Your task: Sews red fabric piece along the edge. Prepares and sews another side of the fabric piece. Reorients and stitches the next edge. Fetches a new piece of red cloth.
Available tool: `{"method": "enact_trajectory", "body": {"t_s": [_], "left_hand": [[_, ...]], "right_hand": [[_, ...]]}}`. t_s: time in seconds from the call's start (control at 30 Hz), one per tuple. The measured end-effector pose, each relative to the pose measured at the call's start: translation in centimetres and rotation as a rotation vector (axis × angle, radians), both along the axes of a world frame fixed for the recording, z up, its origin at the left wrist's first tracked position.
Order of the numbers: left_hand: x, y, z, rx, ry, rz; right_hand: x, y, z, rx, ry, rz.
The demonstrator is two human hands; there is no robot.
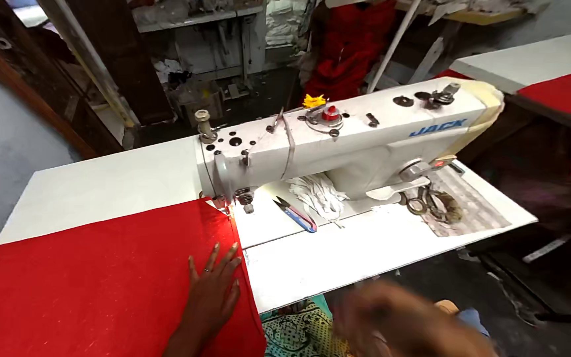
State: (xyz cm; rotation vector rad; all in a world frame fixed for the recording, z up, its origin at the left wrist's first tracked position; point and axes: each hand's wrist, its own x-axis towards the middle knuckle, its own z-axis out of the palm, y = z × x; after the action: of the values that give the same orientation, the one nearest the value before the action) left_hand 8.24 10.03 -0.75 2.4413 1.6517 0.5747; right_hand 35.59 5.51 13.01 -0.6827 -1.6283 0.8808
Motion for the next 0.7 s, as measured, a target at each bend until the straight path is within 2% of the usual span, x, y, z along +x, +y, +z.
{"method": "enact_trajectory", "body": {"t_s": [0.07, 0.1, 0.2, 0.3, 0.43, 0.57, 0.7], "left_hand": [[0.0, 0.0, -0.3, 0.028, -0.012, -0.010], [-0.1, 0.1, -0.3, 0.035, -0.015, -0.011], [0.0, 0.2, -0.3, 0.047, -0.010, -0.009], [0.0, 0.2, -0.3, 0.056, -0.012, -0.003], [-0.1, 0.2, -0.4, 0.056, -0.017, -0.002], [-0.4, 0.2, -0.5, 0.049, -0.023, -0.005], [-0.7, 0.3, -0.4, 0.061, -0.088, -0.040]], "right_hand": [[4.8, 4.7, -5.0, -0.057, -0.378, -0.498], [7.4, 6.3, -7.3, -0.166, -0.485, -0.667], [12.1, 9.8, -12.2, -0.408, -0.499, -0.971], [12.4, 12.0, -14.3, -0.360, -0.513, -1.040], [11.7, 14.5, -13.8, -0.304, -0.582, -1.101], [11.5, 14.5, -13.9, -0.223, -0.688, -1.103], [11.7, 14.4, -14.1, -0.112, -0.691, -1.142]]}}
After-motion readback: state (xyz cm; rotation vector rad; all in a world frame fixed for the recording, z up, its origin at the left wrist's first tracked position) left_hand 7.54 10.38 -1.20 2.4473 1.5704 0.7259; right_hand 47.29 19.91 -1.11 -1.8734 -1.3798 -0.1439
